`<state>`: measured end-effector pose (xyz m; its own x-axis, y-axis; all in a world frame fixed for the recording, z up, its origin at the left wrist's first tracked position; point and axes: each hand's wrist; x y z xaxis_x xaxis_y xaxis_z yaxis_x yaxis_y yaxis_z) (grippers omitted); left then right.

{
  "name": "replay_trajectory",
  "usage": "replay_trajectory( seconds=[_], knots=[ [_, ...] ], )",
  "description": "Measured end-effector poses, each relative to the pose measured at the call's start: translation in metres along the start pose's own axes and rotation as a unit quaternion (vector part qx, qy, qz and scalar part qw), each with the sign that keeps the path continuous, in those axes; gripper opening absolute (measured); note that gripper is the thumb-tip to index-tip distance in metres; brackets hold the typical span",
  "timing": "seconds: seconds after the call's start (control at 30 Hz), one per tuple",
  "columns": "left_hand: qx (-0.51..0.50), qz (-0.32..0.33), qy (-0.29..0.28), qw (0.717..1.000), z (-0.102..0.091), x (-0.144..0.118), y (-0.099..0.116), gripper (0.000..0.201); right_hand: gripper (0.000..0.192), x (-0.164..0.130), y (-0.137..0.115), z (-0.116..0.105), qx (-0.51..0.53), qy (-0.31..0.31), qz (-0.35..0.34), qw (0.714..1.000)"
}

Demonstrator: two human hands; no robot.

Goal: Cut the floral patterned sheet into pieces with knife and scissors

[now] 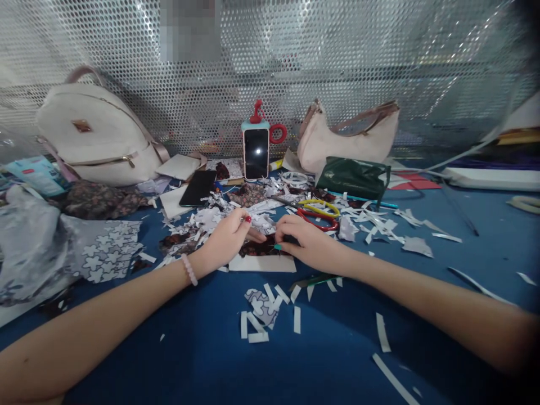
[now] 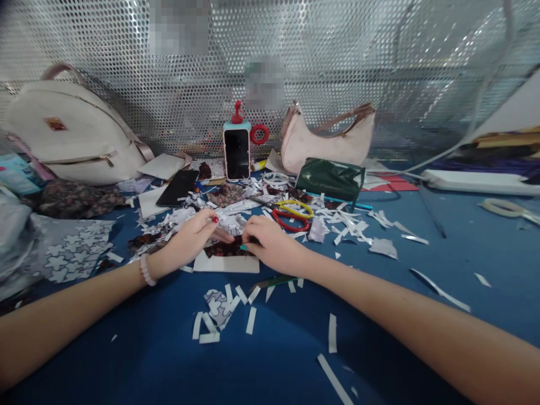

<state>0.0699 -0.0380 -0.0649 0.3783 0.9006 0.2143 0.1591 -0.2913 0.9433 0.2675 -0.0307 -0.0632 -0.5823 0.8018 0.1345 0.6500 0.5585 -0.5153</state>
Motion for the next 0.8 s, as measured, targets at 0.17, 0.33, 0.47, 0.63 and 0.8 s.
replay_trajectory(
  seconds=[0.17, 0.33, 0.47, 0.63, 0.8],
  knots=[
    [0.009, -0.005, 0.008, 1.000, 0.000, 0.000, -0.001, 0.012, 0.013, 0.000, 0.011, 0.002, 0.023, 0.021, -0.004, 1.000],
    [0.013, 0.001, 0.004, 1.000, 0.000, -0.001, -0.001, 0.010, 0.010, 0.001, 0.017, -0.002, 0.034, 0.055, -0.015, 0.998],
    [0.000, 0.002, 0.005, 1.000, -0.001, -0.001, -0.003, 0.011, 0.007, 0.002, 0.025, -0.008, 0.023, 0.092, 0.004, 0.995],
    [0.005, 0.010, 0.007, 1.000, 0.000, -0.001, -0.002, 0.012, 0.010, 0.004, 0.047, -0.018, -0.059, 0.182, 0.044, 0.981],
    [0.025, 0.031, -0.005, 0.999, 0.000, -0.003, -0.001, 0.011, 0.013, 0.005, 0.066, -0.026, -0.151, 0.205, 0.039, 0.966]
  ],
)
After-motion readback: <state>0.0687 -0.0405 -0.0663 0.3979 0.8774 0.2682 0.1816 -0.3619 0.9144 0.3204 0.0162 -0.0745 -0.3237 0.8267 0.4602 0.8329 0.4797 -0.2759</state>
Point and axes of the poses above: each hand's wrist, its own x-axis towards the middle knuckle, its own z-axis out of the palm, y = z × x, and after that the axes turned 10 degrees about z, right-handed
